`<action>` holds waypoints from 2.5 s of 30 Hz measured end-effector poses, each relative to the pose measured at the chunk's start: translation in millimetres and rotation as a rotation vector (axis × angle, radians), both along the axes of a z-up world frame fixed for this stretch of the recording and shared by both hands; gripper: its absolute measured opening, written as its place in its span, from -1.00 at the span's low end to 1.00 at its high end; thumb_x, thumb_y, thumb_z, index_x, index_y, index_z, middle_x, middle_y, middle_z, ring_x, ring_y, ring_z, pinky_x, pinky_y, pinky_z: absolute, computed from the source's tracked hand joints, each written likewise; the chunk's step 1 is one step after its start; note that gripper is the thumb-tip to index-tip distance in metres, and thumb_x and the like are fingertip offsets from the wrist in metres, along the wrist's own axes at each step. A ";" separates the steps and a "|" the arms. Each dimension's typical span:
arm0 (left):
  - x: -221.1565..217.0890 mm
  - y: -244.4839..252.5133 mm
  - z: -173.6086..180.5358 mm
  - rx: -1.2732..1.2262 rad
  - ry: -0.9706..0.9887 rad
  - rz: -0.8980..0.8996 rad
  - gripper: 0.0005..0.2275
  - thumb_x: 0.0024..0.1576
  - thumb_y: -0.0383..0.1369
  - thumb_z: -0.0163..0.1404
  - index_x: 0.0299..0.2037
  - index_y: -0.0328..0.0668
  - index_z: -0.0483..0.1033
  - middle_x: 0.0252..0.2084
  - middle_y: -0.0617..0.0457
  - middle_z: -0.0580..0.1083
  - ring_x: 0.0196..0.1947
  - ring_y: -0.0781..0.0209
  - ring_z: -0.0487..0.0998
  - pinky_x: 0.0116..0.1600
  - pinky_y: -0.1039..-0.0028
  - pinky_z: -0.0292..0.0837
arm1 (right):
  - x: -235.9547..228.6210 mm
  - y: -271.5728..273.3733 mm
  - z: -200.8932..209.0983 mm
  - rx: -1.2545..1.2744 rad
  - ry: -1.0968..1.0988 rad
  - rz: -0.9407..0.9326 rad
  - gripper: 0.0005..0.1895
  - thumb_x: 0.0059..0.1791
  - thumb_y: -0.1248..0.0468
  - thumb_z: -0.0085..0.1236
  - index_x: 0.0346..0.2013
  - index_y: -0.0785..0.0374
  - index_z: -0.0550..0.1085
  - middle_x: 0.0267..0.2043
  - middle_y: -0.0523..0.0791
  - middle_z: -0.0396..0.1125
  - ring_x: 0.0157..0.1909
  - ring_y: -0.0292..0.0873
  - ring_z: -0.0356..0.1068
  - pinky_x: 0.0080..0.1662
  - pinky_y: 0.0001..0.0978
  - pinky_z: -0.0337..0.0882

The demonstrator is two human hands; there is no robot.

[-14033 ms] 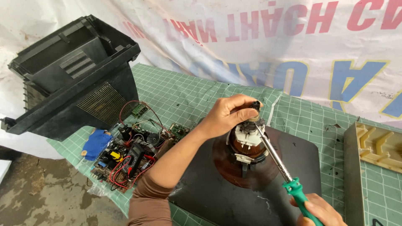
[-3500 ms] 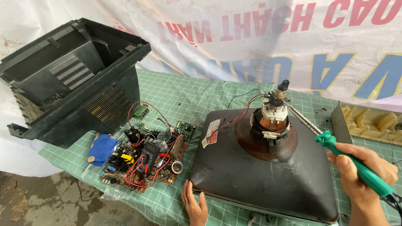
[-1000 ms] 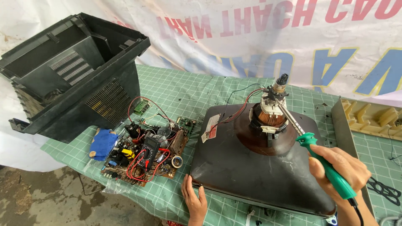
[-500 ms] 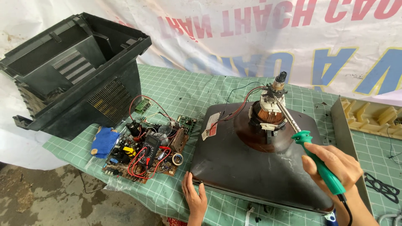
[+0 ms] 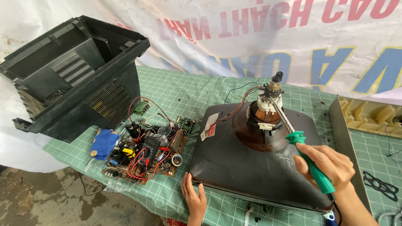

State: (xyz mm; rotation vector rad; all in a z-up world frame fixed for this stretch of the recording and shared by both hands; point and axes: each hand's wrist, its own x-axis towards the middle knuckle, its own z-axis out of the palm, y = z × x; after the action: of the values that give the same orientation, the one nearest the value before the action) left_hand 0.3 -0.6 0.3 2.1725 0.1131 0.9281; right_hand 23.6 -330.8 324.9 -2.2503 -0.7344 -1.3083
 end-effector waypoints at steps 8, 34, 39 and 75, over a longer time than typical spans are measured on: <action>0.2 0.8 -5.1 -0.006 0.042 -0.001 -0.50 0.26 -0.26 -0.10 0.38 -0.32 0.16 0.40 -0.30 0.22 0.37 -0.30 0.25 0.37 -0.11 0.18 | 3.5 -1.0 -1.1 -0.002 0.025 0.011 -0.81 -0.13 0.41 0.33 -0.27 0.49 0.59 -0.45 0.02 0.43 -0.56 -0.16 0.30 -0.44 -0.36 0.32; -2.3 -1.6 1.9 -0.001 0.035 0.005 -0.49 0.22 -0.32 -0.09 0.37 -0.35 0.16 0.38 -0.30 0.23 0.33 -0.26 0.30 0.33 0.01 0.25 | 0.4 -30.0 -33.1 0.522 0.217 0.053 -0.76 -0.01 0.40 0.15 -0.15 0.58 0.50 -0.32 0.13 0.44 -0.38 -0.09 0.45 -0.28 -0.42 0.39; -2.1 -0.9 -1.3 0.012 0.048 0.007 -0.48 0.22 -0.33 -0.09 0.38 -0.36 0.15 0.39 -0.28 0.23 0.35 -0.24 0.28 0.35 0.00 0.23 | 5.9 -33.0 -37.1 0.586 0.213 0.074 -0.75 0.01 0.37 0.13 -0.14 0.59 0.48 -0.35 0.11 0.43 -0.40 -0.11 0.44 -0.30 -0.43 0.40; -1.4 -2.3 0.7 0.019 0.041 0.014 -0.50 0.28 -0.25 -0.14 0.39 -0.34 0.14 0.40 -0.29 0.22 0.35 -0.27 0.28 0.32 -0.01 0.28 | -4.6 -21.4 -35.7 0.459 0.200 0.027 -0.76 0.00 0.41 0.17 -0.12 0.59 0.51 -0.27 0.15 0.46 -0.32 -0.06 0.47 -0.23 -0.38 0.40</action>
State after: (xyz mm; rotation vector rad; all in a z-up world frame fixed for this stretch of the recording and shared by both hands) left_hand -1.1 -2.9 1.0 2.2117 0.1403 0.8957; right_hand 19.0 -352.2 289.2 -1.9509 -0.3472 -1.0857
